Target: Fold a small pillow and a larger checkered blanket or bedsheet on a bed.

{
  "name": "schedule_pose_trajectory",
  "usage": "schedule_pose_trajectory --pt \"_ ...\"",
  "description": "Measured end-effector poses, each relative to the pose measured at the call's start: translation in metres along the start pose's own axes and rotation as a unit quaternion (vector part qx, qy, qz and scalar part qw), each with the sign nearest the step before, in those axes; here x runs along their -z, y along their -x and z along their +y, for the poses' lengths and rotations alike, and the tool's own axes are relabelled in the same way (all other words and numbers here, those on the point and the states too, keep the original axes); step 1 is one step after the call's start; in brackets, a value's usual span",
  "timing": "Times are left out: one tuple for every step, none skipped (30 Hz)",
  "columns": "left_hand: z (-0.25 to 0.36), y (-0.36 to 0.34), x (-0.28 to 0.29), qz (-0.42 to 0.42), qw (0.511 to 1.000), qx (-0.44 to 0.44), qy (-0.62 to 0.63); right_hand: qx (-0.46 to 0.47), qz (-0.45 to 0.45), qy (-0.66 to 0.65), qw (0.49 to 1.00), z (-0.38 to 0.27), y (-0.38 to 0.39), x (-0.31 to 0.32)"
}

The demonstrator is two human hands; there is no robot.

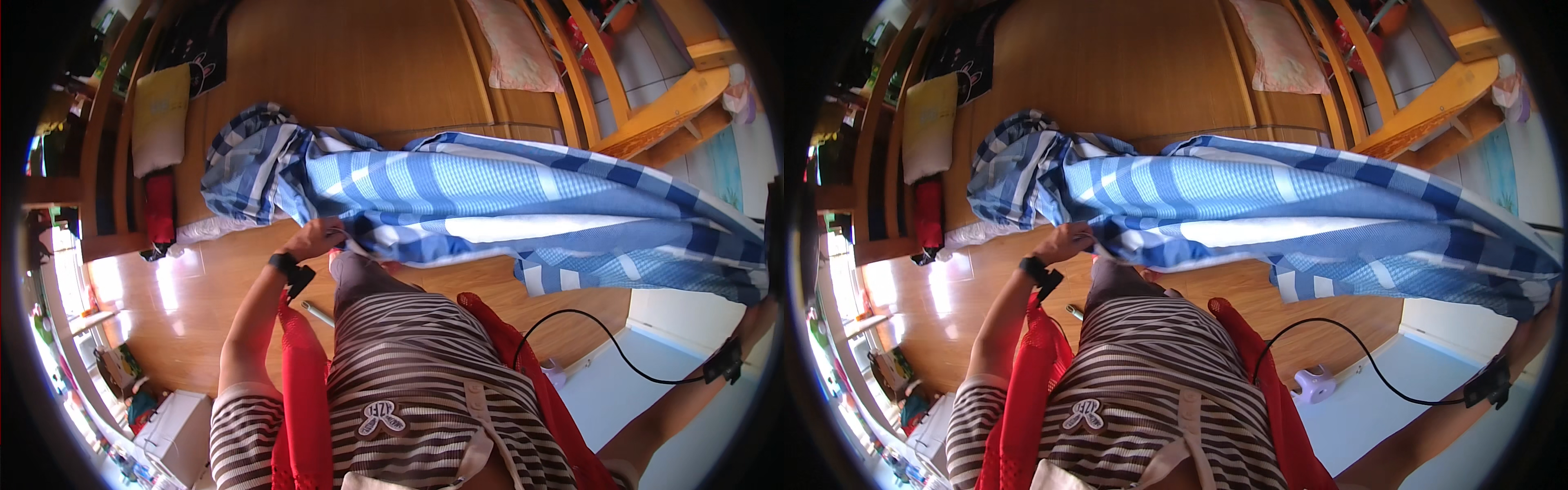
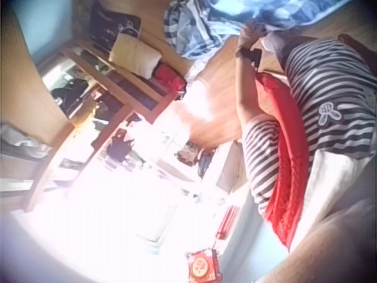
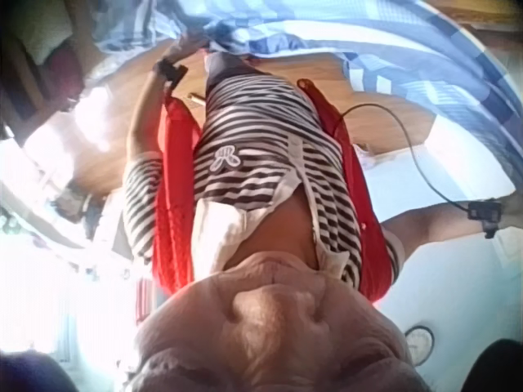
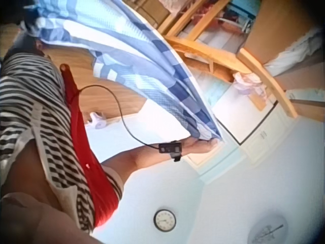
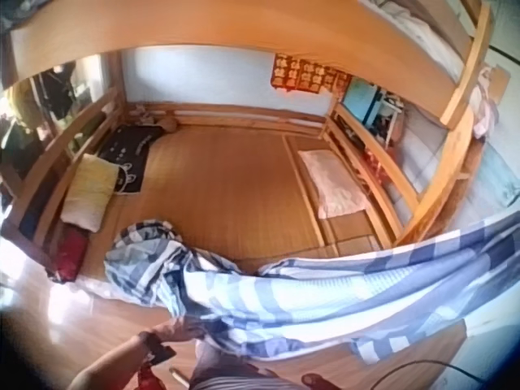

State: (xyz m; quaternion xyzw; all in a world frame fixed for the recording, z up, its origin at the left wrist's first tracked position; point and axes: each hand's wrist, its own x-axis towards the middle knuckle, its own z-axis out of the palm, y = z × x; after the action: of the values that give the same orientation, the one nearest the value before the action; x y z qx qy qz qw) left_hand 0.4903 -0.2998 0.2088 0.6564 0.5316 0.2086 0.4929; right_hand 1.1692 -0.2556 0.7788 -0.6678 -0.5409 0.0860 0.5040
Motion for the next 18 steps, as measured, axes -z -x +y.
schedule_pose_trajectory --pt "-0.003 0.005 0.018 -0.011 1.000 0.012 0.003 -0.051 0.026 -0.088 0.994 0.011 0.000 0.001" --pt "-0.009 0.011 0.044 -0.010 1.000 0.021 -0.009 -0.087 0.051 -0.139 0.985 0.024 0.000 0.005" --pt "-0.011 0.015 0.075 0.000 0.998 0.051 0.048 -0.115 0.070 -0.160 0.978 0.033 0.005 0.006" --pt "-0.005 0.015 0.108 0.021 0.995 0.059 0.077 -0.121 0.080 -0.144 0.979 0.044 0.013 0.021" --pt "-0.027 0.025 0.132 0.085 0.984 0.107 0.111 -0.126 0.084 -0.134 0.979 0.055 0.016 0.032" --pt "-0.014 0.026 0.161 0.116 0.971 0.122 0.168 -0.149 0.159 -0.153 0.964 0.027 0.047 -0.021" --pt "-0.007 0.022 0.184 0.099 0.974 0.090 0.183 -0.147 0.182 -0.148 0.961 0.016 0.062 -0.024" --pt "0.001 0.020 0.202 0.084 0.985 0.085 0.127 -0.141 0.202 -0.142 0.959 0.001 0.072 -0.028" --pt "0.009 0.011 0.210 0.062 0.990 0.086 0.094 -0.138 0.231 -0.106 0.957 -0.009 0.087 -0.041" --pt "0.013 0.004 0.215 0.040 0.993 0.089 0.061 -0.139 0.240 -0.104 0.955 -0.011 0.102 -0.042" --pt "0.012 -0.007 0.221 0.032 0.994 0.083 0.058 0.053 0.119 0.138 0.982 -0.012 0.120 -0.037" --pt "0.008 -0.021 0.227 0.009 0.996 0.087 -0.005 0.122 0.070 0.223 0.965 -0.020 0.135 -0.041" --pt "0.006 -0.036 0.232 -0.013 0.993 0.091 -0.069 0.201 0.027 0.302 0.932 -0.027 0.148 -0.047" --pt "0.004 -0.052 0.235 -0.021 0.993 0.085 -0.075 0.280 -0.005 0.363 0.889 -0.033 0.162 -0.051" --pt "0.002 -0.070 0.235 0.000 0.995 0.038 -0.091 0.261 0.025 0.392 0.882 -0.037 0.175 -0.053" --pt "-0.001 -0.089 0.231 0.020 0.995 -0.011 -0.100 0.257 0.022 0.411 0.875 -0.045 0.186 -0.045" --pt "-0.003 -0.110 0.225 0.001 0.990 -0.015 -0.141 0.241 0.019 0.418 0.875 -0.054 0.201 -0.036" --pt "-0.022 -0.131 0.218 -0.030 0.983 -0.030 -0.177 0.229 0.021 0.423 0.876 -0.061 0.214 -0.029"
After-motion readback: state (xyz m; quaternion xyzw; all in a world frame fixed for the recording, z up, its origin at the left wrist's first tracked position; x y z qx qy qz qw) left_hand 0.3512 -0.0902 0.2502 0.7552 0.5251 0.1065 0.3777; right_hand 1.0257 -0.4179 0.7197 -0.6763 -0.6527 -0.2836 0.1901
